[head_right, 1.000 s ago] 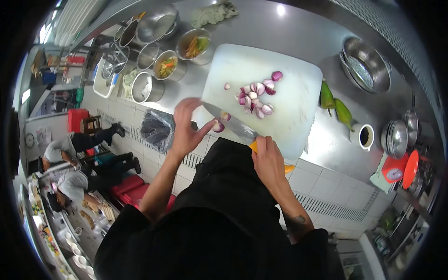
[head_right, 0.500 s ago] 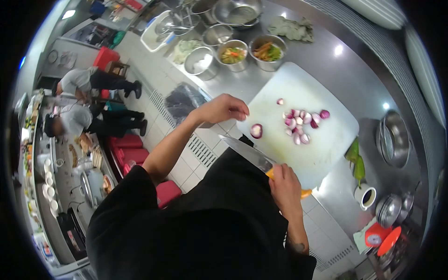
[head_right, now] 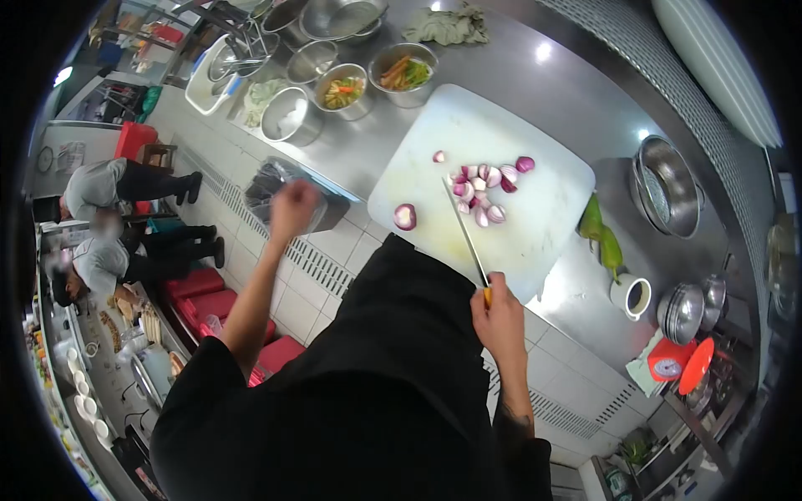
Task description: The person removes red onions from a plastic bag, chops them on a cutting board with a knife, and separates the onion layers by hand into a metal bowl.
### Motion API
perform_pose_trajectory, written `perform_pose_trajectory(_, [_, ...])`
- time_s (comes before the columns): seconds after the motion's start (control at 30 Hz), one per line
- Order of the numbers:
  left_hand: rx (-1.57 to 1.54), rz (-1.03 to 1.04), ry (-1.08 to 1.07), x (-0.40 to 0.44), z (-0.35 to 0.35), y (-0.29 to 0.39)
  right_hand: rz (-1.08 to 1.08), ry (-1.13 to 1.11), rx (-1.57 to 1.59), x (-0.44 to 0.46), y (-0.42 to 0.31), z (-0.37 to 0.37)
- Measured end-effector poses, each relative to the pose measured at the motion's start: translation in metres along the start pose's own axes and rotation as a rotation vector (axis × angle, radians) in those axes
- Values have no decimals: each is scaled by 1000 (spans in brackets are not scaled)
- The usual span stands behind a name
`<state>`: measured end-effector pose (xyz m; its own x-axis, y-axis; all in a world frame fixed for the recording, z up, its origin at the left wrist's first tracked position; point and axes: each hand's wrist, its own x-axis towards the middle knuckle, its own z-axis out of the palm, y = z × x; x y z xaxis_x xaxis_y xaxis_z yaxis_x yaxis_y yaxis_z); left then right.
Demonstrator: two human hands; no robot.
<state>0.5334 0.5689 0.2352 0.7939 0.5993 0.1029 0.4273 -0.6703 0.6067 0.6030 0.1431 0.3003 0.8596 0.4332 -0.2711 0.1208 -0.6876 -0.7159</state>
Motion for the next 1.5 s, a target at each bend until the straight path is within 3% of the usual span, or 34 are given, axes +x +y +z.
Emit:
perform_pose_trajectory(0.03, [12, 0, -194, -20, 27, 24, 80, -71, 25, 2, -2, 3])
perform_pose_trajectory(0.1, [-141, 97, -226, -59, 71, 85, 66, -44, 75, 5, -8, 11])
perform_pose_trajectory(0.13, [-186, 0, -326, -66, 83, 103, 37, -44, 17, 8, -10, 16])
perform_pose_trajectory(0.27, [-289, 263, -272, -61, 120, 105, -41, -47, -129, 13, -3, 30])
perform_pose_trajectory(0.63, [-313, 333, -235, -60, 117, 100, -24, -299, -314, 18, -18, 38])
perform_pose_trajectory(0.87, [-293, 394, -162, -58, 118, 102, -8, -332, -314, 22, -26, 34])
perform_pose_trajectory(1.1, [-310, 365, -150, -58, 120, 100, -19, -332, -288, 33, -19, 52])
perform_pose_trajectory(1.17, [-351, 252, -189, -57, 121, 97, -30, -309, -269, 42, -8, 68])
perform_pose_trajectory(1.23, [-385, 229, -187, -56, 124, 92, -112, -264, -262, 51, 1, 82])
perform_pose_trajectory(1.37, [-421, 161, -208, -55, 121, 86, -78, -238, -226, 64, 10, 93])
perform_pose_trajectory(1.5, [-468, 98, -285, -48, 110, 83, -105, -286, 11, 69, 30, 70])
